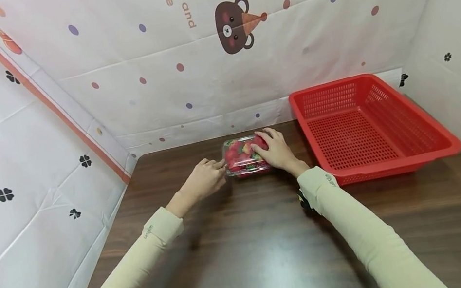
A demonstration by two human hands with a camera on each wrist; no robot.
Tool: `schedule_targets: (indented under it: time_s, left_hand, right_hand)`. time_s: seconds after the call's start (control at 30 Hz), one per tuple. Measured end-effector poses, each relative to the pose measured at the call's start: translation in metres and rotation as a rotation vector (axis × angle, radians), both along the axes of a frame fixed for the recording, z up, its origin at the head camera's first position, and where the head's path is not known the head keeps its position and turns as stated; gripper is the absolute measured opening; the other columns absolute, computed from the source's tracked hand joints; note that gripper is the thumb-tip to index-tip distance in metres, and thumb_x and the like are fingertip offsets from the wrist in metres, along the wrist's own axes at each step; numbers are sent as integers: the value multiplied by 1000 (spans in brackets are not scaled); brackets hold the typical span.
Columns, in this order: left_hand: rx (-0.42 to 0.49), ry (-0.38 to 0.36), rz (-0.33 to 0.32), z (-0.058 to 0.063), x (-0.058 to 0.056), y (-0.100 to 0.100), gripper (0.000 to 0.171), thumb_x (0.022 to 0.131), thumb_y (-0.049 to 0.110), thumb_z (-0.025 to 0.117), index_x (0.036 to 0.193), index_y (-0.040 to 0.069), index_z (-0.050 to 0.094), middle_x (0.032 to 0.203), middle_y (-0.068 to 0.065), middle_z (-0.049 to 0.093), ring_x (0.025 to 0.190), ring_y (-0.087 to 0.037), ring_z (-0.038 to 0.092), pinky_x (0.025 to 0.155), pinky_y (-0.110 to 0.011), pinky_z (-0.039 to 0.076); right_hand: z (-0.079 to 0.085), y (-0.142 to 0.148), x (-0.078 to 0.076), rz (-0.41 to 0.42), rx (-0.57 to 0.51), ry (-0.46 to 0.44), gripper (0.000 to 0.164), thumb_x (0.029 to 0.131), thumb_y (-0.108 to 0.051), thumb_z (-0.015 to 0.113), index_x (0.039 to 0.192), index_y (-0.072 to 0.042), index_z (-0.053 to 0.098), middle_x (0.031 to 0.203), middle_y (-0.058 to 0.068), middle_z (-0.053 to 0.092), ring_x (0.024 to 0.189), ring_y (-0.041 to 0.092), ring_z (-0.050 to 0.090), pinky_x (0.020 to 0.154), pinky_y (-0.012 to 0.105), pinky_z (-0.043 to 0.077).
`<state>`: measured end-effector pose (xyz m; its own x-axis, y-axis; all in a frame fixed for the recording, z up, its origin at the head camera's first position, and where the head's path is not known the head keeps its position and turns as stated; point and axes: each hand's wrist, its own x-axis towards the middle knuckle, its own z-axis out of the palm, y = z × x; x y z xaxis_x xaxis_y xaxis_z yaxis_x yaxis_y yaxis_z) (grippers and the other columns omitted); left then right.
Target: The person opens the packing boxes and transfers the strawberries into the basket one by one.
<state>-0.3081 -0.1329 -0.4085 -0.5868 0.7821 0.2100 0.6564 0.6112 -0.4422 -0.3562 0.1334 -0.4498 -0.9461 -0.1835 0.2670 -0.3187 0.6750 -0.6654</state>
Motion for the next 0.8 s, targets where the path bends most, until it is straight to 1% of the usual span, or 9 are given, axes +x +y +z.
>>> schedule_targets:
  time_s: [0.1, 0.17, 0.27, 0.4, 0.53, 0.6, 0.63, 0.73, 0.8]
  left_hand:
    - [-85, 115, -11, -2, 5, 6, 20, 96, 27, 67, 82, 15, 75, 105, -2, 76, 84, -17, 69, 85, -35, 49]
    - [-135, 168, -13, -3, 8, 10, 25, 98, 21, 64, 75, 16, 74, 95, -2, 76, 80, -16, 67, 84, -34, 48]
    - [-182, 209, -8, -7, 11, 15, 30, 99, 11, 61, 71, 17, 72, 84, -1, 74, 77, -15, 66, 82, -33, 46]
    - [-183, 256, -19, -13, 10, 17, 30, 98, 8, 63, 72, 18, 74, 80, 0, 73, 75, -14, 66, 80, -32, 47]
    - [-144, 311, -37, -18, 5, 13, 21, 96, 13, 67, 79, 16, 79, 85, -1, 74, 74, -14, 69, 79, -31, 49]
    - [-107, 326, -50, -20, 3, 10, 17, 95, 20, 69, 81, 16, 79, 85, 0, 73, 72, -13, 69, 77, -30, 50]
    - [-85, 328, -54, -20, 2, 9, 19, 95, 24, 70, 79, 17, 78, 83, 0, 72, 71, -13, 68, 76, -30, 50]
    - [11, 307, -72, -20, 1, 6, 25, 91, 34, 72, 73, 17, 74, 77, 2, 68, 68, -14, 66, 70, -29, 48]
    - [96, 271, -62, -18, -1, 5, 27, 89, 34, 74, 71, 14, 72, 77, 1, 70, 69, -16, 66, 66, -30, 48]
  right_hand:
    - [1, -1, 3, 3, 3, -3, 59, 103, -38, 57, 152, -8, 46, 160, 23, 32, 148, 46, 25, 119, 63, 24]
    - [2, -1, 4, 4, 8, -9, 59, 103, -39, 57, 152, -9, 46, 160, 22, 32, 148, 46, 26, 119, 63, 24]
    - [3, 0, 6, 2, 18, -14, 59, 103, -38, 57, 152, -8, 45, 160, 22, 32, 148, 46, 25, 119, 63, 24]
    - [5, 1, 7, -5, 28, -11, 58, 103, -37, 57, 152, -8, 45, 160, 23, 32, 147, 46, 25, 119, 64, 25]
    - [6, 2, 6, -5, 41, -15, 59, 104, -40, 56, 153, -9, 44, 160, 23, 31, 148, 46, 25, 119, 64, 25]
    - [7, 2, 6, -4, 50, -23, 60, 104, -41, 55, 154, -10, 43, 161, 23, 30, 148, 46, 25, 119, 65, 25]
    - [8, 2, 7, -3, 53, -28, 61, 104, -42, 54, 154, -10, 42, 161, 23, 30, 149, 46, 25, 119, 65, 25]
    - [10, 1, 8, -5, 97, -49, 62, 105, -44, 51, 156, -11, 40, 164, 23, 27, 151, 45, 23, 119, 66, 26]
    - [15, 1, 9, -11, 166, -49, 63, 105, -45, 48, 156, -10, 38, 166, 24, 24, 153, 46, 22, 119, 65, 26]
